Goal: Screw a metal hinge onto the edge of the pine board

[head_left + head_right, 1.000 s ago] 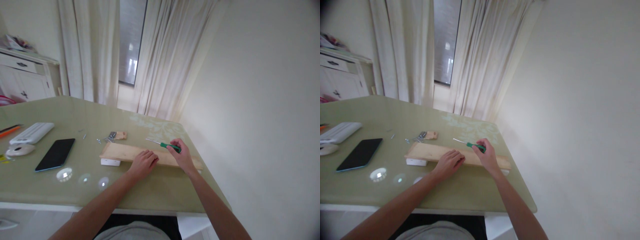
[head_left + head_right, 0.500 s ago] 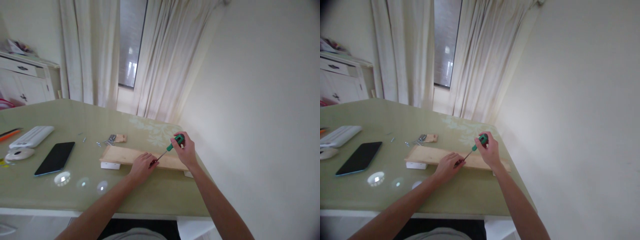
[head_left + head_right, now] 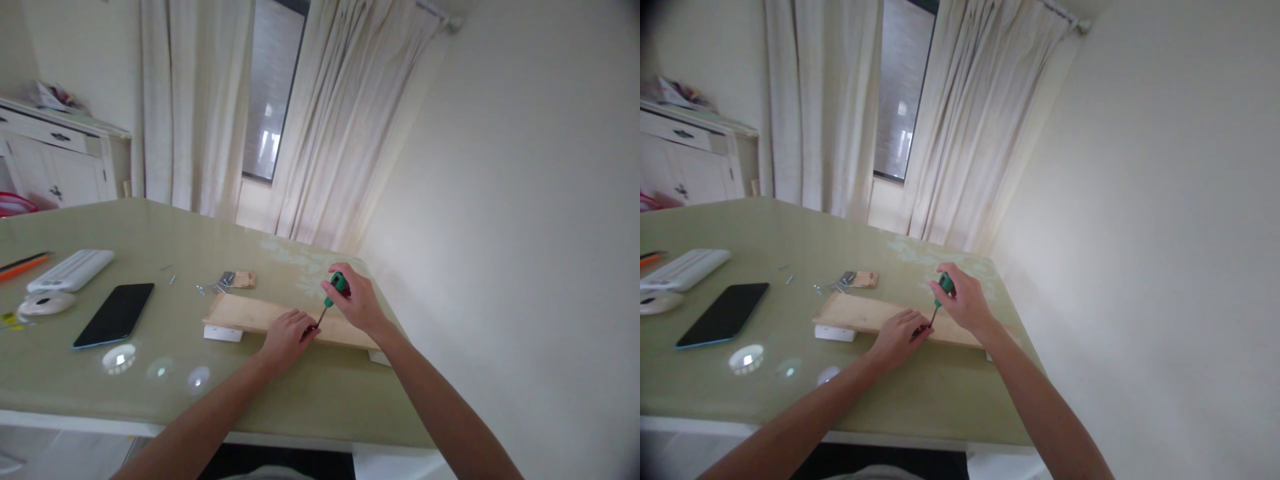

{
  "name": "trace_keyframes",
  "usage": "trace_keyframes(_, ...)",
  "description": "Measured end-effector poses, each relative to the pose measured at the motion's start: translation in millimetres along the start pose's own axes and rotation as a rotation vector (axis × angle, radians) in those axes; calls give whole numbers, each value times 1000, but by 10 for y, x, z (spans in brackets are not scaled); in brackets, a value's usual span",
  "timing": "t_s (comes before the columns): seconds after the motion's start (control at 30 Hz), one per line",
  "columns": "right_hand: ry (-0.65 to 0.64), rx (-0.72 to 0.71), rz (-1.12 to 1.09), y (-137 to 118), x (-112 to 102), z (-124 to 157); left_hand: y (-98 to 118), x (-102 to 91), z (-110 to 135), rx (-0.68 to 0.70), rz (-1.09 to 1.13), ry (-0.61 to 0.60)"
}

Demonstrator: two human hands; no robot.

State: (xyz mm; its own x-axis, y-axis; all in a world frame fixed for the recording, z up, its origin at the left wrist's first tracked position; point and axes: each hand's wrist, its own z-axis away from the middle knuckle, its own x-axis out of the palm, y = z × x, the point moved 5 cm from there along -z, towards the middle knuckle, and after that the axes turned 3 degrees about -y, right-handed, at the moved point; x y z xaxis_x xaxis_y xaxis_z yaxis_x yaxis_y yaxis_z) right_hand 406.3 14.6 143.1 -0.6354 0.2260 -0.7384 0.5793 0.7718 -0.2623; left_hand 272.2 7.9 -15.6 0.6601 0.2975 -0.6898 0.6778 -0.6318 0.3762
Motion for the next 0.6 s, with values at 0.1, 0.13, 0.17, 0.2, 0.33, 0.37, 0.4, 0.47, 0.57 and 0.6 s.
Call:
trace_keyframes(0.1, -33, -38, 16, -70, 23, -25, -6, 8, 0, 14, 2, 11)
trace_keyframes(0.13, -42, -54, 18, -95, 30, -21, -8, 9, 0, 15, 1, 16)
trace_keyframes(0.17, -48, -70, 19, -120, 36, -11, -10, 11, 1, 16, 0, 17)
trace_keyframes(0.2, -53, -82, 18, -142, 42, 3, -11, 13, 2, 18, -2, 18)
trace_keyframes(0.33, -43, -81, -19, -191, 66, 55, -4, 7, 4, 33, 1, 19)
trace_keyframes(0.37, -39, -76, -31, -195, 74, 60, -2, 4, 4, 36, 3, 19)
trace_keyframes(0.4, -34, -68, -40, -195, 80, 61, -1, 1, 3, 36, 2, 20)
trace_keyframes(0.47, -25, -45, -57, -180, 83, 51, 0, -1, 2, 33, -3, 17)
trace_keyframes(0.57, -25, 6, -133, -119, 64, 22, -5, 5, 1, 28, -17, 3)
trace_keyframes(0.6, -31, 25, -170, -92, 55, 12, -8, 9, 1, 26, -23, -3)
